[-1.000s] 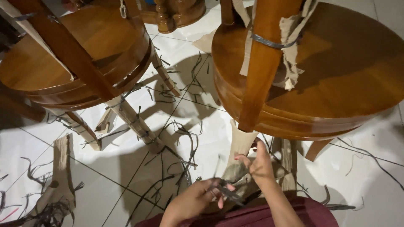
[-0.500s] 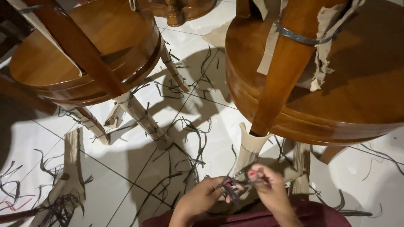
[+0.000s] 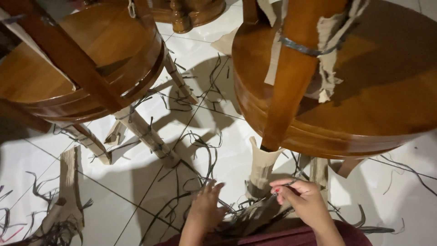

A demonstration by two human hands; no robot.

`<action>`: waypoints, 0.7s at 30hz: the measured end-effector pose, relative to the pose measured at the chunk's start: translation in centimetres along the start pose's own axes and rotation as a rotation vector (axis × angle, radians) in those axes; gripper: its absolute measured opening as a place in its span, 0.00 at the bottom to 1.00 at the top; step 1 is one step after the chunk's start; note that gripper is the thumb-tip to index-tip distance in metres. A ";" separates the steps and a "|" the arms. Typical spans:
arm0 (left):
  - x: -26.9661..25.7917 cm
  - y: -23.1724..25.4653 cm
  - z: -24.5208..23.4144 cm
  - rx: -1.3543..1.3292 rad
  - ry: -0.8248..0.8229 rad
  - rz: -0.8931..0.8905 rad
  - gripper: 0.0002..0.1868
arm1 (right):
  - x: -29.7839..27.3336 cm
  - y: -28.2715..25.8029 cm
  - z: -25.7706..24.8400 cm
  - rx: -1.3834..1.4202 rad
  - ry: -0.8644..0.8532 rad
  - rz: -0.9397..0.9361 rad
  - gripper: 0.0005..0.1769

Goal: Wrapping wooden chair legs with cardboard and securing them with plastic ties.

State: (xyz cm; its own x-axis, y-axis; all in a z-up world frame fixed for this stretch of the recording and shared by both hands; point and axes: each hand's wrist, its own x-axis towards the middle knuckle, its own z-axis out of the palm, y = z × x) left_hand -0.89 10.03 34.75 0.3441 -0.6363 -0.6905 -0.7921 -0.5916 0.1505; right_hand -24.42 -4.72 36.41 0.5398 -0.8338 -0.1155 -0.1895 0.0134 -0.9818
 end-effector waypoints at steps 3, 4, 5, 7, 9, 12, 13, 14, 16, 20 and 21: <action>-3.2 3.5 -1.8 -0.644 0.341 0.421 0.25 | 0.2 0.4 -0.1 0.048 -0.027 -0.157 0.10; -3.7 4.6 -1.8 -0.817 0.243 0.598 0.22 | 0.2 0.4 0.1 0.118 0.009 -0.214 0.09; -4.1 5.7 -1.7 -0.987 0.136 0.775 0.23 | 0.2 0.3 0.4 0.186 0.044 -0.272 0.08; -3.0 6.7 -0.5 -1.009 0.133 0.720 0.20 | 0.3 -0.5 0.8 0.186 0.123 -0.235 0.08; -2.2 7.4 0.2 -1.035 0.131 0.664 0.22 | 0.4 -1.8 0.9 0.184 0.199 -0.198 0.08; -1.0 7.9 0.3 -0.996 0.365 0.597 0.18 | 0.8 -3.5 0.7 0.319 0.385 0.181 0.13; -0.4 8.0 0.6 -0.843 0.495 0.555 0.17 | 0.9 -3.5 0.5 0.207 0.261 0.302 0.16; 0.1 8.2 0.8 -0.689 0.620 0.508 0.16 | 1.0 -3.5 0.2 0.096 0.138 0.423 0.19; 1.2 9.3 0.7 -0.481 0.745 0.552 0.12 | 1.2 -1.5 1.2 0.196 0.142 0.338 0.12; 1.9 11.4 0.1 -0.183 1.025 0.600 0.05 | 3.1 1.6 2.2 0.507 0.265 0.081 0.11; 1.6 11.5 -0.5 -0.181 1.036 0.605 0.05 | 3.1 0.8 2.3 0.507 0.266 0.068 0.11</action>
State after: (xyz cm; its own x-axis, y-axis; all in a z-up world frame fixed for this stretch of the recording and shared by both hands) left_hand -9.18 1.98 35.76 0.2484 -0.8792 0.4066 -0.9109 -0.0692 0.4068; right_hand -21.00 -6.02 34.93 0.3029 -0.9309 -0.2039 0.2355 0.2804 -0.9305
